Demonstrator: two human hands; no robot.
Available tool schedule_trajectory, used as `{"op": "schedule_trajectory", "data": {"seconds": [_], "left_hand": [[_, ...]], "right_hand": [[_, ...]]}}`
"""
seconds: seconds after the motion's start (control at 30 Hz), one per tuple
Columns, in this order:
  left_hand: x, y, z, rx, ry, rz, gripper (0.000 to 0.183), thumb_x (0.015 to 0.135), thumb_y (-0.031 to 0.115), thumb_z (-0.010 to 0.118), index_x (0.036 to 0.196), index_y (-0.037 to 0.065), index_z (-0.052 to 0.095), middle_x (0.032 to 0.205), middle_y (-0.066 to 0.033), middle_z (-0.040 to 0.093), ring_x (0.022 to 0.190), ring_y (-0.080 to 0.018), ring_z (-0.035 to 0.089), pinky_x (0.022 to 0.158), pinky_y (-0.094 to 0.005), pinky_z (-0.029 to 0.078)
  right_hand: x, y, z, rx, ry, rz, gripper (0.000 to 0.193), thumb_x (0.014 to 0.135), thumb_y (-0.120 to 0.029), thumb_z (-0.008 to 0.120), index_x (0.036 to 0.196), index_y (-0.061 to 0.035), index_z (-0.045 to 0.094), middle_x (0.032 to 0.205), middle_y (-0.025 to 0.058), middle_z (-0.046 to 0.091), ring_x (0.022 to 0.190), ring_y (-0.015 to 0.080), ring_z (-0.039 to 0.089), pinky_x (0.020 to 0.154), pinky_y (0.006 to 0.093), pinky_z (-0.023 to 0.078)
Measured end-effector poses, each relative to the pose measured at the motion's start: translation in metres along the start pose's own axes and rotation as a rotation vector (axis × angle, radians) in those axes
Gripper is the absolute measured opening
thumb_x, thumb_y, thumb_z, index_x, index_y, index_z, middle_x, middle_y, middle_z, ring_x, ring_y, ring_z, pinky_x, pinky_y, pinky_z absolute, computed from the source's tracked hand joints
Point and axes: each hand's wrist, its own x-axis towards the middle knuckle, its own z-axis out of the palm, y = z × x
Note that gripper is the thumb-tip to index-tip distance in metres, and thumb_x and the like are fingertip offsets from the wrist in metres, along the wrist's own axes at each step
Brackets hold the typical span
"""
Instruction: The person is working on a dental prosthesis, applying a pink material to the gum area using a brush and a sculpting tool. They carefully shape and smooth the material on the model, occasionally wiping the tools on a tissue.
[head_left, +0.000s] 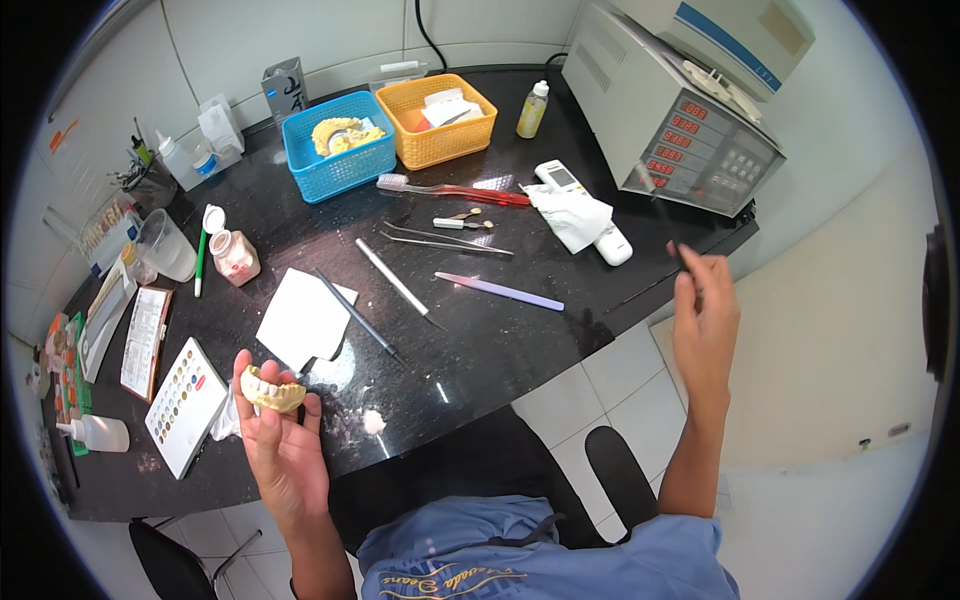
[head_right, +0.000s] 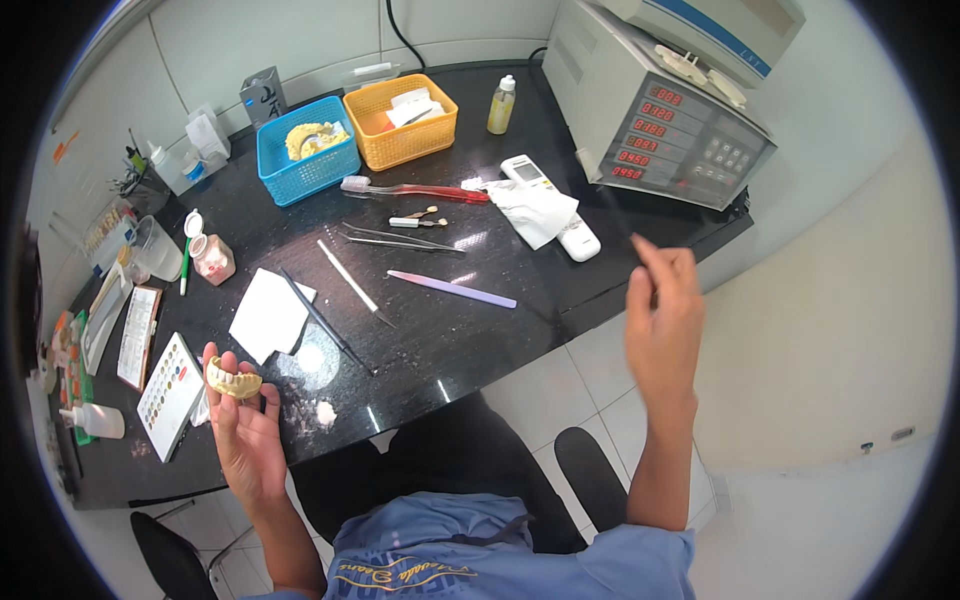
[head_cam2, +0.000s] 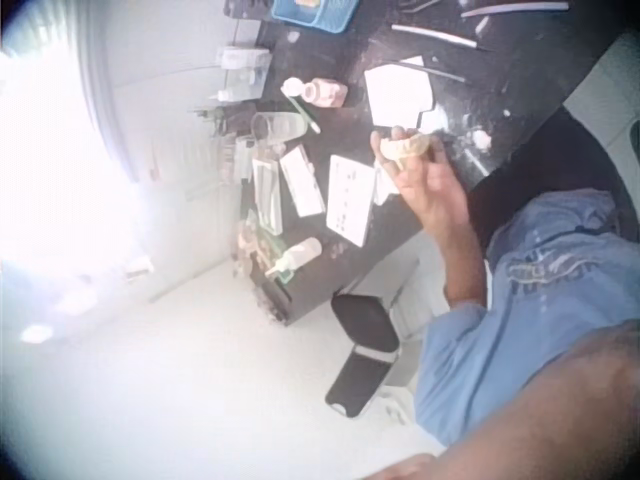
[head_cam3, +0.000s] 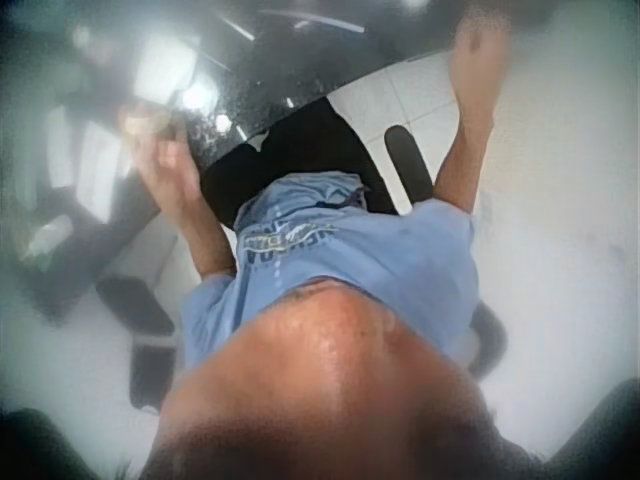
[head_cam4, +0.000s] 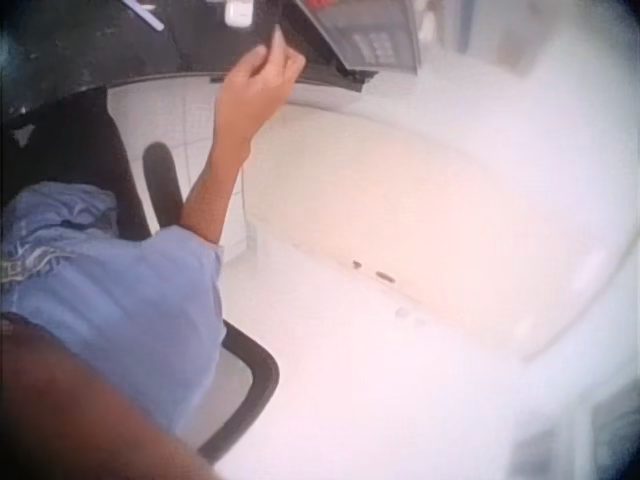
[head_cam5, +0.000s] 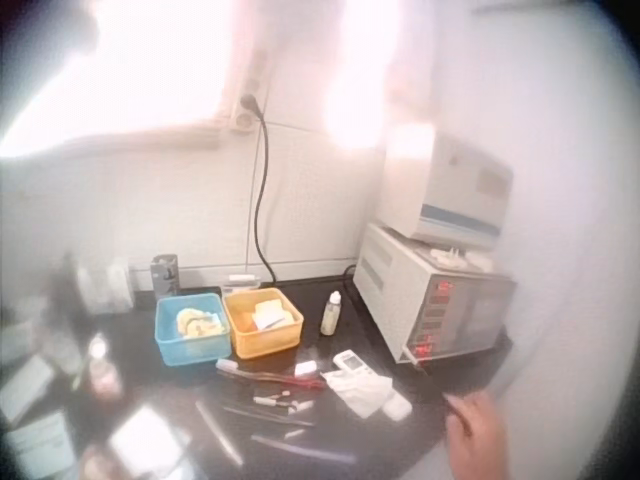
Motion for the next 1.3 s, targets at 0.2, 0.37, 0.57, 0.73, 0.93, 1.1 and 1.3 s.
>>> {"op": "schedule_trajectory", "data": {"seconds": [0.2,0.37,0.57,0.73,0.93,1.1,1.3], "left_hand": [[0.0,-0.003,0.004,-0.021,0.024,0.024,0.076,0.087,0.016,0.068,0.148,0.009,0.023,0.127,-0.0048,0.054,0.116,-0.014,0.05,0.096,-0.0327,0.043],[0.0,-0.001,0.004,-0.002,0.038,0.034,0.075,0.086,0.017,0.068,0.147,0.011,0.024,0.127,-0.0044,0.053,0.116,-0.0132,0.049,0.095,-0.0319,0.043],[0.001,-0.002,0.0,-0.006,0.019,0.022,0.074,0.088,0.016,0.066,0.148,0.011,0.024,0.132,-0.0046,0.049,0.117,-0.0138,0.048,0.095,-0.0316,0.043],[0.001,0.0,0.0,-0.019,0.011,0.009,0.074,0.089,0.015,0.065,0.149,0.01,0.022,0.133,-0.0048,0.048,0.117,-0.014,0.048,0.095,-0.0315,0.044],[0.0,0.001,0.001,-0.038,0.013,0.002,0.074,0.088,0.015,0.066,0.149,0.01,0.023,0.132,-0.0046,0.049,0.117,-0.0139,0.049,0.094,-0.0317,0.044],[0.0,0.001,0.004,-0.038,0.024,-0.019,0.074,0.085,0.015,0.068,0.146,0.012,0.026,0.128,-0.0042,0.051,0.115,-0.014,0.049,0.095,-0.0328,0.044],[0.001,0.001,0.005,-0.054,0.002,-0.021,0.072,0.087,0.014,0.067,0.146,0.012,0.026,0.129,-0.0046,0.051,0.115,-0.014,0.05,0.094,-0.0329,0.044]], "right_hand": [[0.039,0.065,0.02,-0.092,-0.027,0.061,0.03,0.087,-0.004,0.055,0.116,0.0007,0.062,0.091,0.012,0.055,0.075,0.0232,0.056,0.071,0.0342,0.046],[0.043,0.054,0.059,-0.131,-0.094,-0.165,0.043,0.083,-0.011,0.064,0.124,-0.001,0.057,0.106,0.0171,0.06,0.094,0.0337,0.06,0.085,0.0403,0.047],[0.054,0.054,0.087,-0.064,-0.28,-0.079,0.057,0.075,-0.016,0.071,0.127,-0.0007,0.053,0.105,0.0214,0.066,0.093,0.0374,0.064,0.082,0.0409,0.05],[0.05,0.04,0.075,-0.017,-0.215,0.072,0.055,0.073,-0.015,0.071,0.124,-0.0012,0.056,0.104,0.0201,0.067,0.094,0.0339,0.066,0.083,0.0386,0.051],[0.033,0.038,0.065,-0.039,-0.148,0.063,0.046,0.076,-0.017,0.072,0.118,-0.0023,0.061,0.105,0.0167,0.067,0.099,0.0313,0.065,0.087,0.038,0.049],[0.053,0.007,0.077,0.126,-0.053,-0.208,0.026,0.083,-0.014,0.067,0.106,-0.0016,0.066,0.103,0.0153,0.066,0.097,0.0323,0.063,0.085,0.0373,0.048],[0.096,-0.035,0.153,0.13,-0.319,-0.545,0.021,0.084,-0.011,0.064,0.1,0.0006,0.068,0.095,0.0148,0.066,0.091,0.0328,0.062,0.081,0.0418,0.049]]}}
